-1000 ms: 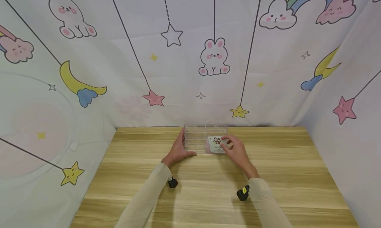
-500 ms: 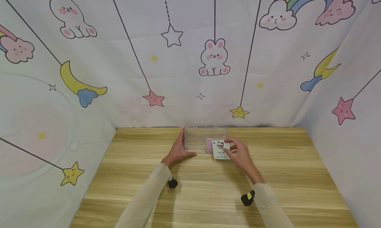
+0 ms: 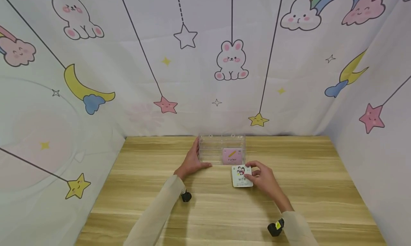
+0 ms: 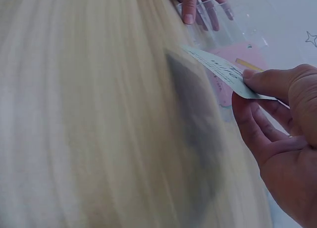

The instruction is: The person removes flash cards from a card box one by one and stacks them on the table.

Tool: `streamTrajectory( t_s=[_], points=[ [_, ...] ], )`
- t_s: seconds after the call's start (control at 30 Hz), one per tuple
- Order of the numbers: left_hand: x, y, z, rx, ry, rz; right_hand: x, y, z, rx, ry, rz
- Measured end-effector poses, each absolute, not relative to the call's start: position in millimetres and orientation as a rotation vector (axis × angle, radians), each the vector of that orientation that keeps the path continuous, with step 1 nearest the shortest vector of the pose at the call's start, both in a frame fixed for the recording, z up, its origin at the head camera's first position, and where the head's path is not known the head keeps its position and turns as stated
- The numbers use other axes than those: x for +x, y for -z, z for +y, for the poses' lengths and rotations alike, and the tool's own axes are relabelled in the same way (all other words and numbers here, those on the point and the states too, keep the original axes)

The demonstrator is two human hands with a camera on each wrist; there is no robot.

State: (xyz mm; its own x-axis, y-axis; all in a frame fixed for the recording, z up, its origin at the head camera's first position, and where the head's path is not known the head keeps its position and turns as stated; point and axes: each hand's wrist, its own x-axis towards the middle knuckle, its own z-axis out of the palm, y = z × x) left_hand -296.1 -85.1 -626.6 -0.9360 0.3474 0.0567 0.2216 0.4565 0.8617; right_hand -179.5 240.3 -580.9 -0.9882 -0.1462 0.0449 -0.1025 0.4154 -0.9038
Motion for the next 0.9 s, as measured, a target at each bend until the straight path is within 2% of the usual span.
streamTrajectory(
  t_s=[0.2, 0.53, 0.9],
  points=[
    [-297, 627, -86, 0.518, -1.488, 2.58, -171, 593, 241, -0.214, 1.616, 2.594],
    [-297, 626, -85, 0.521, -1.475, 2.58, -163, 605, 242, -0.433, 1.271, 2.899],
    [-297, 627, -85, 0.537, -1.478, 2.582, -164, 608, 240, -0.416, 1.065, 2.894]
  ],
)
